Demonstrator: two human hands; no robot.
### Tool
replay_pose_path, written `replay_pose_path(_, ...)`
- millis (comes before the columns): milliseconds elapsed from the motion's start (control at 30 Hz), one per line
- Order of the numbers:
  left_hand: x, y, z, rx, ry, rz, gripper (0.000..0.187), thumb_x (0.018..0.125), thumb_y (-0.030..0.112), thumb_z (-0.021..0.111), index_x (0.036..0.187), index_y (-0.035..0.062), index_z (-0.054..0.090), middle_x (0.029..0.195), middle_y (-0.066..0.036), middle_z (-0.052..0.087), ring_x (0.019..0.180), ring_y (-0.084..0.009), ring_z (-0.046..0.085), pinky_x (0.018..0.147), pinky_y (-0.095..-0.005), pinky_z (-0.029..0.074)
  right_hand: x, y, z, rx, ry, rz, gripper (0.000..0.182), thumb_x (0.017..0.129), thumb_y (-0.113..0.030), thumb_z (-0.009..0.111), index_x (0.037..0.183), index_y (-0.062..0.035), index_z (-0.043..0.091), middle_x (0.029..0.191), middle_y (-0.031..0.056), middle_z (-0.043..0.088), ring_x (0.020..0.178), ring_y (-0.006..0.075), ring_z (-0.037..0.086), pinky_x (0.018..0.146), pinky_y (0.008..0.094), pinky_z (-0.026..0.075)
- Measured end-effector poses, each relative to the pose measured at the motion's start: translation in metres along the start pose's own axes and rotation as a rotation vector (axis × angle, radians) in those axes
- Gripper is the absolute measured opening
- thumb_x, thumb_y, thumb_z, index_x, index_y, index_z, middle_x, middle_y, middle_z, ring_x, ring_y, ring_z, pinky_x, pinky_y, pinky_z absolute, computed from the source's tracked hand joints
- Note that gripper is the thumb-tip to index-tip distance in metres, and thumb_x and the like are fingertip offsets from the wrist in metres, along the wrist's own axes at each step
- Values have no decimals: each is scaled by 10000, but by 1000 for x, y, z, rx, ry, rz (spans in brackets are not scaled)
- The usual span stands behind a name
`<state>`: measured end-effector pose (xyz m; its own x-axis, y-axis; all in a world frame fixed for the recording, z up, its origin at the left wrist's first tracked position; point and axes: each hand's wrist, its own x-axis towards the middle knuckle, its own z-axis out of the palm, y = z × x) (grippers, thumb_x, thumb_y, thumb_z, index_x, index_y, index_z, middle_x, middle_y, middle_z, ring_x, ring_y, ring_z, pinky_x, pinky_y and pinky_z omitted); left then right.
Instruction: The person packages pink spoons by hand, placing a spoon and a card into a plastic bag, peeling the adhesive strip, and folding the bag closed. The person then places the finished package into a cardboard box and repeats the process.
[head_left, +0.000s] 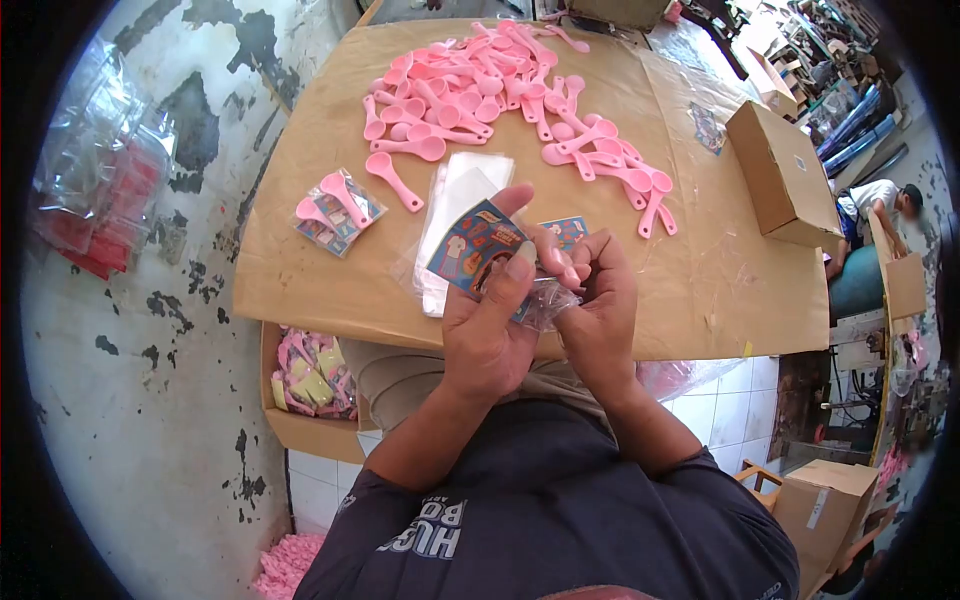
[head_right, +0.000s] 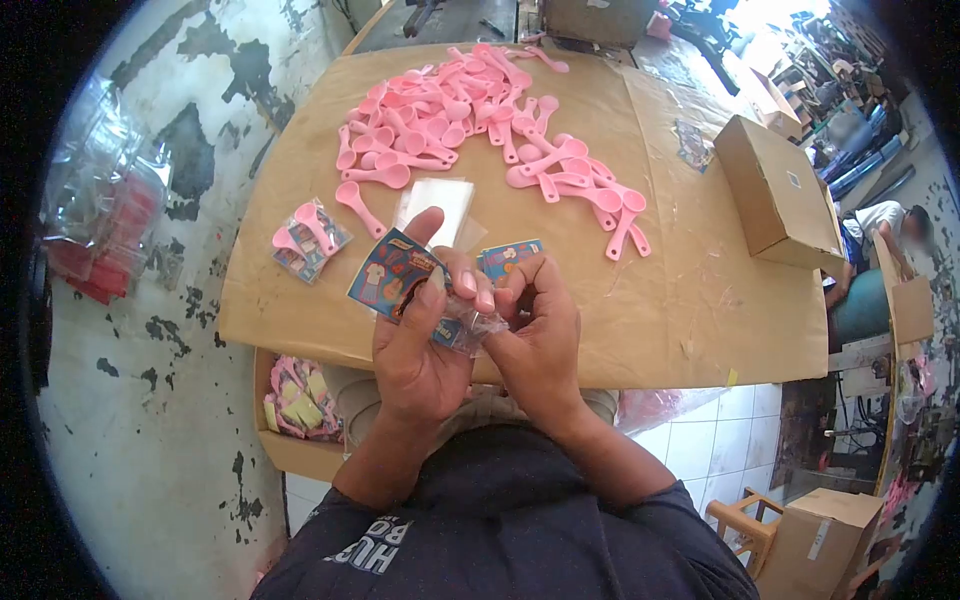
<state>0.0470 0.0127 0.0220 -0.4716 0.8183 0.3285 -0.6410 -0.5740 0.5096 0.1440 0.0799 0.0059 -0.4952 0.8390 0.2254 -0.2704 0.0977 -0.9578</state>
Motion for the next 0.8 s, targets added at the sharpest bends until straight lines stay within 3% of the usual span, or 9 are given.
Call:
replay_pose_path(100,4,-2,3,26,-6,1,548,1075,166,524,1562,19,318,1053,-107,584,982,-216,629,920,-431,574,3,-2,2,41,36,-36,351,807,-14,819,964,-91,514,873,-47,498,748,12,465,621,189,390)
replay_pose_path(200,6,0,0,-39,82,-95,542,1085,214,532,1552,19,338,1050,-91,587,968,-204,631,929,-427,570,3,-13,7,-219,170,-275,383,782,23,824,1087,-72,614,890,-25,503,721,36,460,588,201,379)
replay_pose_path(267,8,4,-5,-19,103,-127,538,1091,264,538,1538,24,357,1034,-65,585,934,-174,626,950,-417,563,11,-14,-5,-614,41,-883,419,759,53,829,1136,-95,721,928,11,527,687,75,470,557,213,375)
replay_pose_path(333,12,3,-18,-146,111,-56,492,1093,268,544,1504,33,408,1013,-47,581,901,-148,614,967,-395,554,0,-13,-22,-670,-33,-897,333,781,31,816,1074,-126,794,997,46,571,657,108,501,549,232,407)
replay_pose_path(400,13,9,-32,-178,122,-59,468,1093,263,548,1487,39,432,1005,-41,576,891,-140,604,975,-384,546,-5,-20,-35,-696,-208,-854,224,800,-13,809,1003,-109,803,1014,55,613,636,119,530,553,256,439)
replay_pose_path(467,14,17,-42,-199,141,-53,445,1092,258,552,1471,45,456,997,-34,571,880,-133,594,983,-374,537,1,-27,-45,-748,-155,-867,169,833,-52,797,995,-94,780,930,49,647,627,128,558,555,284,459)
replay_pose_path(533,16,25,-46,-148,308,39,453,1083,308,573,1450,66,466,969,-20,579,855,-129,600,941,-395,553,12,-30,-64,-747,97,-439,77,876,-72,775,940,-66,733,817,45,648,626,141,578,562,292,468)
replay_pose_path(700,10,28,-42,-62,254,81,456,1083,316,571,1444,62,457,996,-32,574,878,-135,592,948,-380,542,66,-5,-126,-1217,117,93,286,967,-327,697,961,-43,666,875,99,686,773,271,678,723,407,536)
replay_pose_path(800,3,24,-37,-3,251,63,478,1079,327,579,1449,57,443,1006,-38,573,885,-141,594,954,-391,538,72,6,-130,-1355,198,111,355,957,-393,689,997,-42,665,983,131,692,892,319,694,794,451,539)
